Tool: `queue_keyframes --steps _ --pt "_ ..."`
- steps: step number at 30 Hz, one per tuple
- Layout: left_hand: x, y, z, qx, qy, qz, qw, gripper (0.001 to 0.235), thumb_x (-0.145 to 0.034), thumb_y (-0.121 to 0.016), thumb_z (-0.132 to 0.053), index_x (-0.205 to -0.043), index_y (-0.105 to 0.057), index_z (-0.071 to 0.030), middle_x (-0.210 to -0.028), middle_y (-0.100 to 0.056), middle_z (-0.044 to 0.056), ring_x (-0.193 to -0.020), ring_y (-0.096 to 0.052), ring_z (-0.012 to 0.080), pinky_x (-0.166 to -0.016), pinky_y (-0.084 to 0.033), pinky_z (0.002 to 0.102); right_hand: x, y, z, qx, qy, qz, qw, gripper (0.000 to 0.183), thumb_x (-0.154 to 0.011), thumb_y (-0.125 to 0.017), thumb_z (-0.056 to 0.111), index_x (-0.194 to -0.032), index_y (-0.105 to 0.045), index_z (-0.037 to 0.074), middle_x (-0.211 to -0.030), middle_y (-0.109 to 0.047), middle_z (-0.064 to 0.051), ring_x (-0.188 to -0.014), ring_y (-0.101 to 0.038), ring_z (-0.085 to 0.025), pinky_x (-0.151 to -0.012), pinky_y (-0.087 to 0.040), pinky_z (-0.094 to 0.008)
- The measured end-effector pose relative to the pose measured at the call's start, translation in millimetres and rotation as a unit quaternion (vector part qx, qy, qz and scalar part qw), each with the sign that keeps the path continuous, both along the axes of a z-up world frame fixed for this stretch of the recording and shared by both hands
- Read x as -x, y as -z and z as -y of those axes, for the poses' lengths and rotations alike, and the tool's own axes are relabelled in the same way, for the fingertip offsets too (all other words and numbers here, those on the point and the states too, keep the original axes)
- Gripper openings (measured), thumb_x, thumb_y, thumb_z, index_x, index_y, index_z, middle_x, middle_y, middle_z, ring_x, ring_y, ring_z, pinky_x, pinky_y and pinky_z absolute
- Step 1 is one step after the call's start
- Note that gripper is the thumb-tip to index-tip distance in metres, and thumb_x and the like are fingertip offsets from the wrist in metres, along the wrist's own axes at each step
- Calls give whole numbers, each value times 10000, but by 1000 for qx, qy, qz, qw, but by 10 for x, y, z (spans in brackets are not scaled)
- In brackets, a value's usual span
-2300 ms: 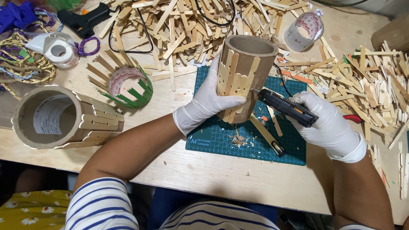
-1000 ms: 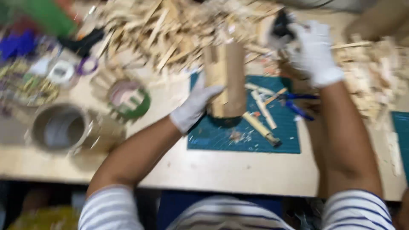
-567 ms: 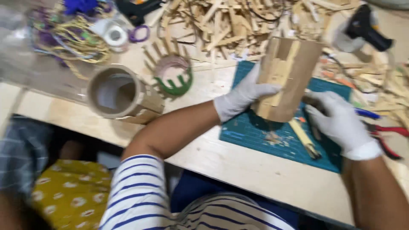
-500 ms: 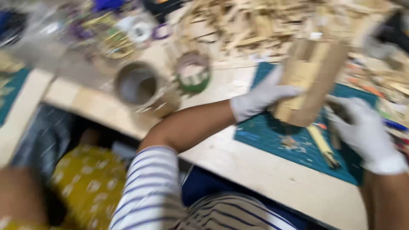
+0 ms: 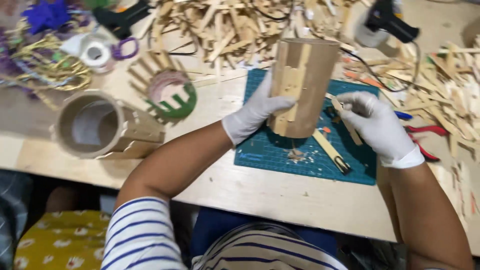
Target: Gluing wooden strips onto a cardboard tube using a hot glue gun.
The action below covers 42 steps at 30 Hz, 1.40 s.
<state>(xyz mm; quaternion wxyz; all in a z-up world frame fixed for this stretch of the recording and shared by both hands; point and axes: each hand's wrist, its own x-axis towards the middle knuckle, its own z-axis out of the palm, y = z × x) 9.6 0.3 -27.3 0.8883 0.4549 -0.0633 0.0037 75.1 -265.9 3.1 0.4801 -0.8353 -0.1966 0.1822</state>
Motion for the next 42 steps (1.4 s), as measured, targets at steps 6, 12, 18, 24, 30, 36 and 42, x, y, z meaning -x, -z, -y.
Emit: queue_keyframes --steps 6,12,18,24,30,36,42 --pt "20 -16 60 -24 -4 35 999 1061 -682 -895 -366 -1493 -273 -82 -1338 -572 151 -1206 -602 269 -1024 -553 457 83 -561 37 -198 40 -12 979 286 -1000 -649 34 -1227 -512 141 -1045 -595 -3 -803 -501 -32 -804 -455 -169" --pt "81 -169 40 -79 4 36 996 1095 -673 -880 -451 -1495 -247 -100 -1401 -526 144 -1277 -566 277 -1069 -534 475 211 -975 -359 -288 -54 2 956 396 -973 -714 4 -1307 -547 136 -1235 -589 -4 -946 -655 -113 -851 -620 -237" --pt "66 -64 55 -38 21 30 999 1081 -684 -895 -358 -1503 -238 -101 -1392 -532 148 -1271 -567 260 -1065 -528 448 256 -993 -493 -292 -75 13 953 314 -992 -690 32 -1274 -564 91 -1280 -607 -58 -983 -633 -117 -825 -625 -251" --pt "73 -138 60 -62 10 29 998 1054 -704 -856 -388 -1499 -232 -87 -1370 -513 148 -1258 -551 262 -1063 -517 461 217 -899 -439 -301 -29 27 953 314 -933 -739 -35 -1209 -623 60 -1107 -691 -61 -958 -676 -109 -836 -611 -229" --pt "159 -323 72 -82 19 12 996 1073 -697 -840 -334 -1522 -196 -97 -1362 -529 167 -1255 -566 279 -1040 -538 465 280 -831 -500 -285 -20 33 958 367 -889 -761 -40 -1223 -636 47 -1212 -686 -78 -1093 -675 -127 -994 -600 -252" --pt "210 -473 75 -138 30 17 990 1168 -688 -844 -384 -1531 -108 -49 -1448 -461 208 -1353 -505 349 -1157 -462 526 338 -902 -554 -239 -63 128 961 331 -952 -727 -41 -1257 -608 8 -1252 -676 -133 -1205 -673 -212 -1082 -597 -299" --pt "163 -335 72 -163 7 32 986 1202 -723 -850 -325 -1555 -39 -17 -1527 -405 213 -1416 -461 331 -1206 -414 499 313 -899 -551 -232 -94 164 954 328 -1003 -715 -3 -1290 -556 -9 -1347 -627 -196 -1333 -640 -301 -1162 -572 -354"
